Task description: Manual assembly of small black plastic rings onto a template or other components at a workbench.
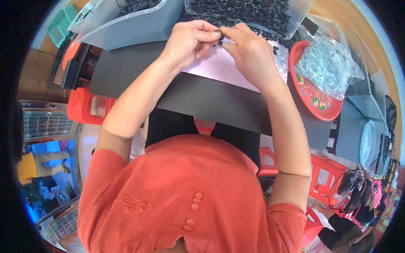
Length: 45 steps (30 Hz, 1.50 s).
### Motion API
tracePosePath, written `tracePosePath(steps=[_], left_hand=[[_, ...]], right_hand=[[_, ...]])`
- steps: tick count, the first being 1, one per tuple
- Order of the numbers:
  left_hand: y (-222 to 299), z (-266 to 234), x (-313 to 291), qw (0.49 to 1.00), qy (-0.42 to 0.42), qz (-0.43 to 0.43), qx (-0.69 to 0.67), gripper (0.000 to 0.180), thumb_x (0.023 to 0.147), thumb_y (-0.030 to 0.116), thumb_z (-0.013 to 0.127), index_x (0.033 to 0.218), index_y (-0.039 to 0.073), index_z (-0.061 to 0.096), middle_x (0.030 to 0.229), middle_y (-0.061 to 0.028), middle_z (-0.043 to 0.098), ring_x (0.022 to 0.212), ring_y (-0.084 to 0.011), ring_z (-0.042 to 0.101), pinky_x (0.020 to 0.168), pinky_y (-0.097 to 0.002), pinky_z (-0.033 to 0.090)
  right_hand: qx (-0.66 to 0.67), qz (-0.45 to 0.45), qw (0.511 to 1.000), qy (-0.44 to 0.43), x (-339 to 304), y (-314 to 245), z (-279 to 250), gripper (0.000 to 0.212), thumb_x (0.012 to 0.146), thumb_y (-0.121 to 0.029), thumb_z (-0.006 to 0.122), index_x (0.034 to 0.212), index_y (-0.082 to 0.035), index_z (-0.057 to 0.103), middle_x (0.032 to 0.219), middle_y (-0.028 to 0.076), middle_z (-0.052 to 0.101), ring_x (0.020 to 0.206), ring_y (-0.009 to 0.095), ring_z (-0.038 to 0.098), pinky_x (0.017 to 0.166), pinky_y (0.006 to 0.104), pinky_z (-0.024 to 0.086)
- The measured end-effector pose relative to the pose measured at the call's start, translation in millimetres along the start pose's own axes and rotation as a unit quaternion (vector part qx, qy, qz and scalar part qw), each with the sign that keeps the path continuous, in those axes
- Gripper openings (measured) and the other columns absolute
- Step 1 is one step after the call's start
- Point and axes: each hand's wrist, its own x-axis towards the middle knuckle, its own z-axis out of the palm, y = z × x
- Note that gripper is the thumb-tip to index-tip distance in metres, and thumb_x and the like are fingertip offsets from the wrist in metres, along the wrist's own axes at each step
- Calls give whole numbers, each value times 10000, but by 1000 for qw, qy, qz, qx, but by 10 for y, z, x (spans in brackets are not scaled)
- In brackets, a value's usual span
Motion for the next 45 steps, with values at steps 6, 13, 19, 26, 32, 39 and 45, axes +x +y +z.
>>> tracePosePath(steps=[6,13,19,26,32,39,45], left_hand=[[22,-83,58,997,20,12,-80,163,848,100,665,943,-22,613,758,-76,617,598,-120,556,484,-237,394],[-24,-126,143,987,26,-2,-159,133,821,54,668,919,-28,630,726,-94,607,553,-154,583,447,-253,434],[-47,-199,144,989,4,-21,-148,169,867,109,633,992,-1,606,803,-78,614,652,-152,594,532,-249,444],[-77,-187,169,986,8,-25,-165,169,867,86,624,989,-29,602,800,-91,605,644,-172,588,520,-269,446],[-29,-169,123,986,27,-20,-163,175,868,85,622,1003,-25,595,795,-82,590,675,-167,583,535,-265,447],[-62,-182,169,987,33,11,-155,171,881,100,609,1000,-22,595,805,-83,602,715,-174,600,552,-265,457],[-82,-179,181,984,48,25,-170,172,871,104,621,980,-26,592,826,-90,612,759,-189,615,626,-282,497]], right_hand=[[-79,17,996,40,15,184,141,150,786,-110,642,926,-61,664,835,89,624,776,279,628,667,380,490],[-254,-16,966,-35,-1,267,369,125,769,-217,648,760,-93,658,757,67,603,750,270,625,666,419,487],[-236,53,967,-76,55,132,267,116,781,-195,630,804,-86,665,756,79,609,766,283,623,660,395,492],[-165,-12,980,-108,148,198,363,109,734,-121,672,815,-53,644,844,125,632,787,324,637,678,428,511],[-165,34,968,-184,222,79,329,193,740,-151,633,886,-25,629,872,168,630,787,363,619,705,449,495],[-230,71,958,-154,211,88,424,115,769,-118,578,818,-20,615,839,180,637,774,362,632,702,470,494],[-229,30,966,-115,71,99,341,80,780,-59,573,811,5,610,802,156,647,709,283,639,641,386,496]])
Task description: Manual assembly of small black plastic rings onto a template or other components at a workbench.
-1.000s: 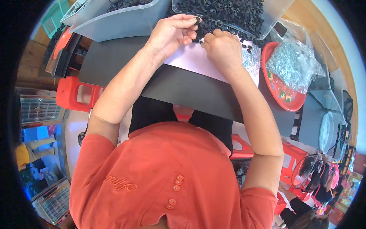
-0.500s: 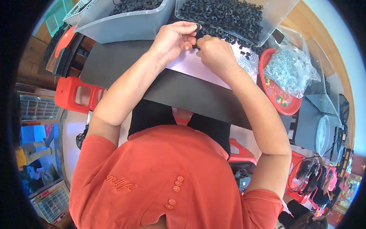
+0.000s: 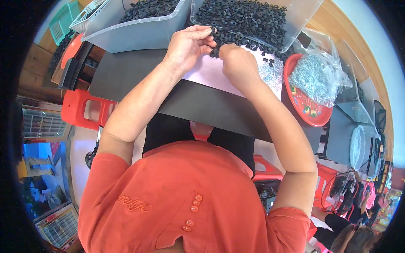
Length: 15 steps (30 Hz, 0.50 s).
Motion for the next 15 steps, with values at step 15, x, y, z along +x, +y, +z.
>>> tracePosePath(steps=[15], left_hand=[[-88,102,-94,987,-13,-36,-153,136,877,81,565,976,-12,555,922,-145,624,921,-305,617,865,-428,498]], right_hand=[[469,203,857,68,-15,-550,22,114,825,-37,624,938,-17,619,763,-7,611,661,70,531,601,225,436]])
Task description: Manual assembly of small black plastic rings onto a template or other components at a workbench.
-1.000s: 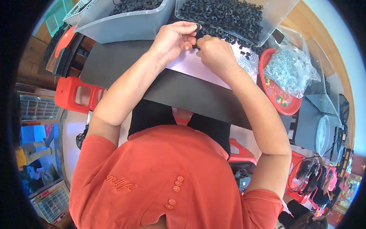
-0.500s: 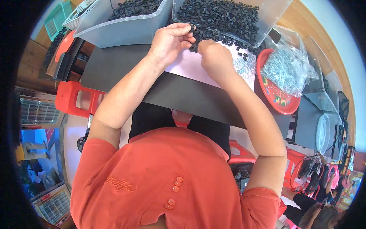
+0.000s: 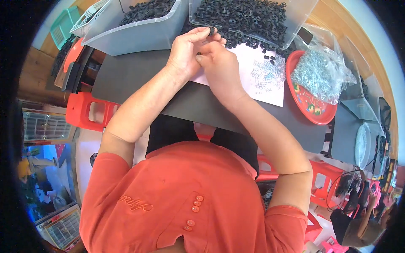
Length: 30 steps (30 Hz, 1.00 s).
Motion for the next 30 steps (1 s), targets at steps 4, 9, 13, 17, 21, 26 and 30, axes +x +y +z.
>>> tracePosePath(steps=[4,9,13,17,21,26,30], left_hand=[[-3,53,-58,1000,-23,-4,-6,141,883,93,570,975,-14,559,912,-137,626,914,-295,616,859,-406,493],[-52,64,-38,993,-17,58,104,155,878,76,597,989,-33,596,877,-112,630,834,-221,625,768,-325,505],[-66,163,-119,972,-26,86,217,143,847,51,639,947,-51,636,802,-98,641,711,-162,619,638,-271,509],[-83,184,-140,955,-49,77,284,146,852,57,638,954,-47,643,810,-104,652,724,-164,621,636,-284,505],[-96,183,-127,948,-61,73,304,140,854,51,632,956,-45,643,807,-106,652,720,-165,622,633,-283,504],[-106,185,-136,944,-70,64,315,143,858,57,632,956,-46,642,799,-104,649,714,-160,618,627,-280,499],[-116,192,-138,943,-71,60,319,149,857,64,637,955,-48,641,796,-100,646,706,-158,615,618,-280,495]], right_hand=[[-168,-129,976,45,-53,-50,-21,62,811,-35,640,872,-29,630,753,-9,621,663,75,547,596,224,443],[53,-20,998,22,45,-121,-368,69,786,-41,651,825,-6,606,692,34,617,646,94,590,545,240,451],[98,35,994,33,179,-164,-720,60,778,-36,659,826,-12,629,709,23,625,621,78,586,537,206,452],[64,33,997,-6,212,-127,-849,66,771,-38,649,812,2,617,711,44,624,644,97,604,545,218,464],[107,33,994,-11,195,-50,-876,61,771,-38,639,814,-1,616,718,50,624,643,109,606,543,224,462],[148,28,988,-20,180,-9,-883,69,781,-45,632,829,1,616,716,52,623,636,111,605,536,229,460],[143,16,989,-28,165,0,-907,113,807,-72,618,887,7,634,740,47,627,654,101,598,560,223,462]])
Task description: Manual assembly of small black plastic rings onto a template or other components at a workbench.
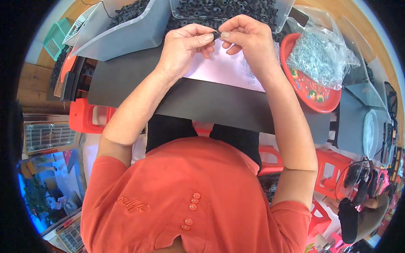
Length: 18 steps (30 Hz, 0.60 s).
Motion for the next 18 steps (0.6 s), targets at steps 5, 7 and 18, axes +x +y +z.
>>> tracePosePath(steps=[5,7,18], left_hand=[[24,17,-22,999,5,-5,32,143,857,70,641,945,-42,642,772,-84,641,656,-144,599,602,-265,488],[40,34,-35,999,5,-2,42,131,856,67,639,936,-38,641,765,-78,639,641,-137,591,596,-260,483],[12,46,-68,993,14,30,112,75,843,54,647,872,-15,647,720,-41,626,593,-97,558,550,-229,457]], right_hand=[[-16,-14,1000,-17,-4,37,-4,154,825,-93,609,934,8,648,781,40,632,687,90,588,593,214,466],[-22,-22,999,-19,-7,49,-4,154,830,-93,607,941,5,651,787,38,632,685,85,580,596,214,468],[-46,32,998,-10,-32,83,44,138,845,-138,618,903,-16,648,728,10,609,632,71,568,547,217,473]])
